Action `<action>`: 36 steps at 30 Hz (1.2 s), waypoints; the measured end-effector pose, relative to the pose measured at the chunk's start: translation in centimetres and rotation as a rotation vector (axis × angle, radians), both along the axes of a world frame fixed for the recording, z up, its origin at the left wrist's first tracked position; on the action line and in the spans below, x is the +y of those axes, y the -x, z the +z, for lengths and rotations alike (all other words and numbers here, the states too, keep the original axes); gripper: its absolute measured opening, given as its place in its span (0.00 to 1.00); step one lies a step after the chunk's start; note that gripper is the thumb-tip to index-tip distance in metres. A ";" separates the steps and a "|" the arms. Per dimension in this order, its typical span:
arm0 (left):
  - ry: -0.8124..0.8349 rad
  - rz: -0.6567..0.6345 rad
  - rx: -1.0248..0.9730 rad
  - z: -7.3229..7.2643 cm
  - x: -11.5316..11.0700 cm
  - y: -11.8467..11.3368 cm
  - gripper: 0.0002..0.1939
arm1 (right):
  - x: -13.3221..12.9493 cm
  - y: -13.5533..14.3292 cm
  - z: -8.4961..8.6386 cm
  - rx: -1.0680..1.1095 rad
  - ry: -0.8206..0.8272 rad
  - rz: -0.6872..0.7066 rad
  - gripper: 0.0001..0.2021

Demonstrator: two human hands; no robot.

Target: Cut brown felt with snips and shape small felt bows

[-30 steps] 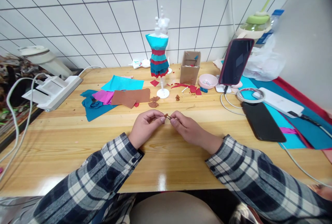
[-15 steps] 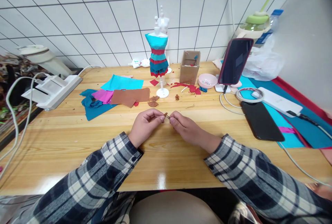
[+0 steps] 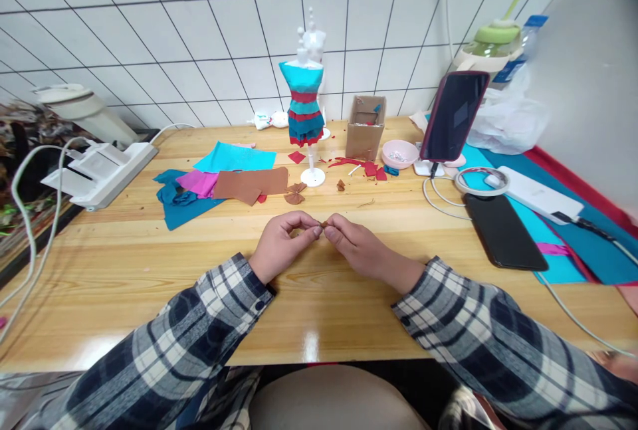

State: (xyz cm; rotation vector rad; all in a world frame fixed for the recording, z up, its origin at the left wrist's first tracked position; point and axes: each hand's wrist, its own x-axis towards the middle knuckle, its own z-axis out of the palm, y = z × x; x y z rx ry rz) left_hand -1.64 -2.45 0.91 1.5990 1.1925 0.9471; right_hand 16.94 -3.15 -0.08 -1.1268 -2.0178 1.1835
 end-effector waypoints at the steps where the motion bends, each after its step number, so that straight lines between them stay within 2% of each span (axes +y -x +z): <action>1: 0.000 -0.001 0.000 0.0 0.0 0.0 0.08 | 0.0 0.0 0.0 0.005 0.000 0.000 0.13; 16: 0.004 -0.035 -0.027 -0.2 0.1 0.1 0.08 | 0.0 0.1 0.1 0.111 0.110 -0.007 0.13; 22: -0.006 -0.027 0.004 0.1 0.1 0.1 0.08 | -0.1 0.1 0.6 0.147 0.254 -0.004 0.13; 30: 0.181 0.001 -0.210 -0.5 -0.1 -0.3 0.10 | -0.1 0.8 0.5 0.195 0.264 -0.042 0.13; 36: 0.226 0.024 -0.272 -1.1 -0.1 -0.2 0.10 | 0.0 0.9 0.4 0.221 0.248 -0.047 0.13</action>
